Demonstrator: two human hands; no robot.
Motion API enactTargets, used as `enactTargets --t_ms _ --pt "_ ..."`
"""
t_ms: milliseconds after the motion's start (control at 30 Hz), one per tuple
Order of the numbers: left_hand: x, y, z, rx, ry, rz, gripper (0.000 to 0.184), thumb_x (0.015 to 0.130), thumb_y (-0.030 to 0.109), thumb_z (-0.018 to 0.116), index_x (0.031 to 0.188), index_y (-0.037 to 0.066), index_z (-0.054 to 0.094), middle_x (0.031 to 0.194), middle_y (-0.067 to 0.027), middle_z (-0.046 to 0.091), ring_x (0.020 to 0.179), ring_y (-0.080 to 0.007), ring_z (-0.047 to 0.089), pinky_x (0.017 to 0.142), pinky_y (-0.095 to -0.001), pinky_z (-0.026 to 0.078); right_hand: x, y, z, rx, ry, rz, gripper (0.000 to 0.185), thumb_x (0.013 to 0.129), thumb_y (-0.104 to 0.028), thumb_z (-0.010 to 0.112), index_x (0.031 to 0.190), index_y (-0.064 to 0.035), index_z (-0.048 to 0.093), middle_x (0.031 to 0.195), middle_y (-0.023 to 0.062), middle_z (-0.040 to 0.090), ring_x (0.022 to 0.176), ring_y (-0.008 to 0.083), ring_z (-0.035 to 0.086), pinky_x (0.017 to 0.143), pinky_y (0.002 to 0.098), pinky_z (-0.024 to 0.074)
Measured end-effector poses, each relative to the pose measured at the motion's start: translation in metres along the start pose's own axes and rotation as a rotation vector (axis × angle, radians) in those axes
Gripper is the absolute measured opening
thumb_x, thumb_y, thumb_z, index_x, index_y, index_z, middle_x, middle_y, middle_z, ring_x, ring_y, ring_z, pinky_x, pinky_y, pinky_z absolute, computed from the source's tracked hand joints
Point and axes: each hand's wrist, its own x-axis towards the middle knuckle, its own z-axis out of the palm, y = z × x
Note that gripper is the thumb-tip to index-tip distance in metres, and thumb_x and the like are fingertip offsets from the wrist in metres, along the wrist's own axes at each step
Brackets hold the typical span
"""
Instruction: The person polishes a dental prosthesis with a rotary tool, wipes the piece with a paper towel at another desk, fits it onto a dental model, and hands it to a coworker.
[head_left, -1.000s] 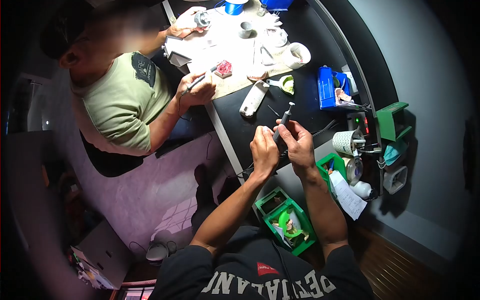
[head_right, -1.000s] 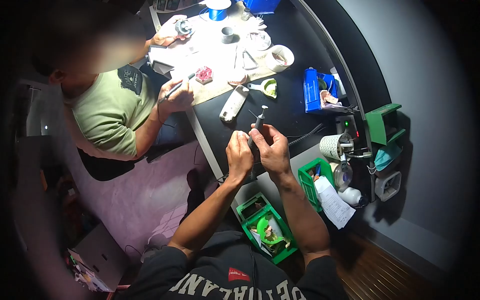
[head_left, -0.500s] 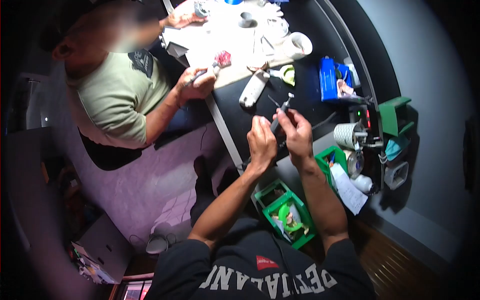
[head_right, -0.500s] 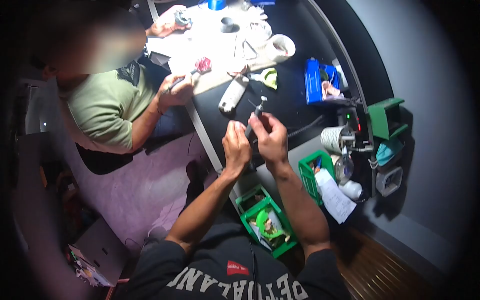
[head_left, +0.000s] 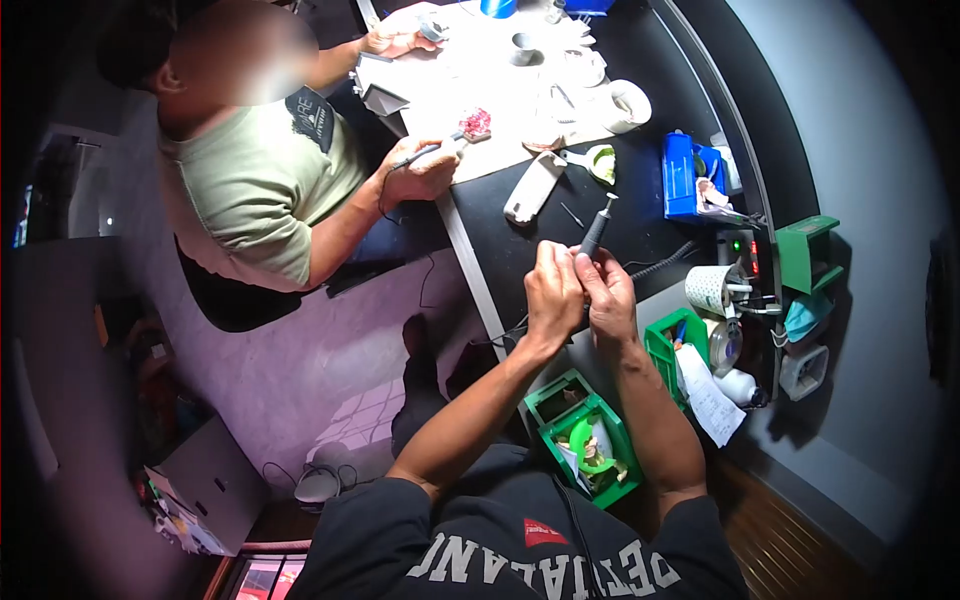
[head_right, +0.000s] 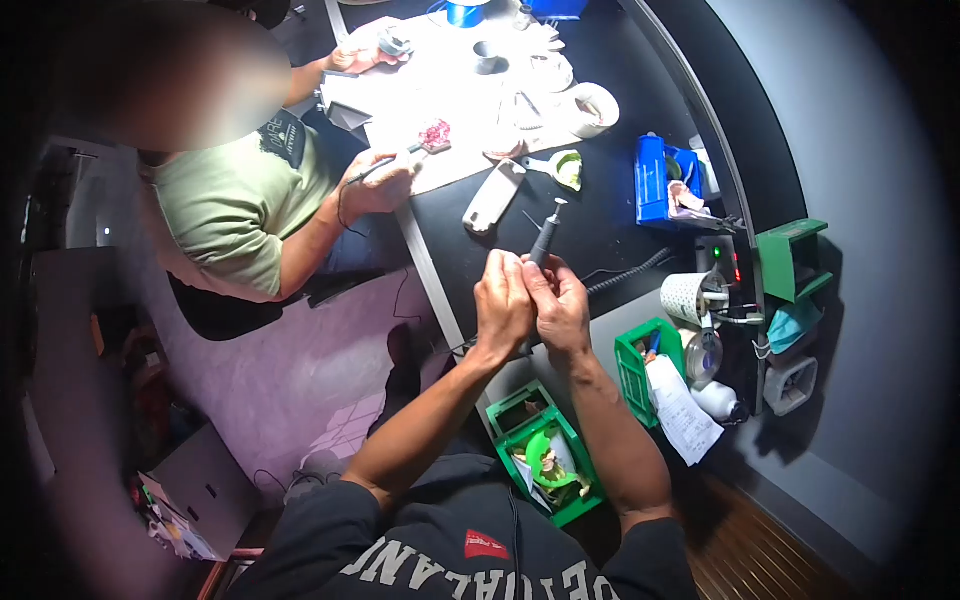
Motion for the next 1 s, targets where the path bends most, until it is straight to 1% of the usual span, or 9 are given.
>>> enactTargets --t_ms 133,233,500,733,767,800,867,933,1000 --pt "0.007 0.009 -0.011 0.001 -0.012 -0.022 0.018 0.105 0.013 0.051 0.098 -0.002 0.059 0.08 -0.017 0.065 0.069 -0.0263 0.064 0.063 -0.0387 0.05 0.003 -0.006 -0.007 -0.073 0.081 -0.098 0.026 0.107 -0.024 0.057 0.117 0.0002 0.063 0.103 0.0074 0.071 0.096 0.0116 0.063 0.087 0.0263 0.05" --pt "0.025 -0.027 -0.028 0.368 -0.041 0.246 0.011 0.098 0.01 0.06 0.096 0.0 0.065 0.096 -0.0176 0.06 0.092 -0.0358 0.06 0.084 -0.0458 0.049 -0.002 -0.018 -0.016 -0.059 0.146 -0.042 0.025 0.108 -0.024 0.055 0.117 -0.0011 0.058 0.096 0.0075 0.069 0.085 0.0118 0.063 0.08 0.0261 0.0505" --pt "0.032 -0.059 -0.046 0.835 -0.169 0.577 0.025 0.081 0.012 0.077 0.105 0.012 0.077 0.088 -0.0023 0.065 0.088 -0.024 0.061 0.08 -0.0386 0.043 -0.019 -0.024 -0.022 0.011 0.084 0.079 0.027 0.109 -0.028 0.054 0.119 -0.0034 0.055 0.091 0.0039 0.063 0.078 0.0107 0.063 0.071 0.0269 0.0561" --pt "0.028 -0.039 -0.058 0.651 -0.214 0.342 0.032 0.078 0.012 0.081 0.109 0.01 0.077 0.096 -0.0084 0.071 0.093 -0.0289 0.066 0.084 -0.0425 0.047 -0.029 -0.028 -0.016 -0.144 0.027 0.063 0.026 0.109 -0.03 0.053 0.119 -0.006 0.052 0.084 0.0037 0.061 0.071 0.0103 0.062 0.066 0.0259 0.0551" --pt "0.026 -0.036 -0.06 0.665 -0.256 0.306 0.029 0.087 0.012 0.077 0.115 0.007 0.074 0.102 -0.0092 0.073 0.094 -0.0242 0.068 0.085 -0.0384 0.052 -0.027 -0.026 -0.018 -0.202 0.011 0.059 0.026 0.108 -0.029 0.055 0.12 -0.0059 0.053 0.084 0.004 0.062 0.071 0.0112 0.063 0.066 0.027 0.0549" --pt "0.022 -0.029 -0.054 0.313 -0.307 0.095 0.028 0.09 0.014 0.075 0.117 0.005 0.072 0.105 -0.0093 0.074 0.095 -0.0215 0.068 0.085 -0.0359 0.052 -0.028 -0.021 -0.021 -0.259 -0.003 0.058 0.027 0.107 -0.028 0.057 0.121 -0.0058 0.053 0.084 0.0043 0.062 0.072 0.0121 0.063 0.066 0.0281 0.0548" --pt "0.013 -0.011 -0.03 -0.399 -0.374 -0.324 0.028 0.097 0.017 0.071 0.121 0.002 0.069 0.109 -0.0094 0.074 0.097 -0.016 0.068 0.086 -0.0309 0.054 -0.037 -0.027 -0.011 -0.73 -0.009 -0.157 0.04 0.094 -0.02 0.067 0.127 -0.0013 0.054 0.092 0.0145 0.069 0.077 0.0267 0.069 0.074 0.0421 0.0554" --pt "0.007 0.013 -0.013 -0.519 -0.45 -0.421 0.028 0.103 0.02 0.065 0.122 -0.001 0.064 0.115 -0.0093 0.073 0.1 -0.0101 0.066 0.086 -0.0251 0.053 -0.034 -0.015 -0.009 -0.864 0.044 -0.516 0.036 0.093 -0.021 0.066 0.122 -0.0011 0.055 0.093 0.0229 0.069 0.082 0.0397 0.071 0.075 0.0466 0.0551" --pt "0.005 0.022 0.007 -0.442 -0.416 -0.264 0.018 0.104 0.014 0.063 0.114 -0.001 0.064 0.115 -0.0097 0.073 0.093 -0.0079 0.066 0.079 -0.024 0.054 -0.032 -0.01 -0.008 -0.809 0.158 -0.398 0.035 0.09 -0.028 0.067 0.112 -0.0016 0.058 0.092 0.026 0.07 0.087 0.0465 0.07 0.074 0.049 0.055"
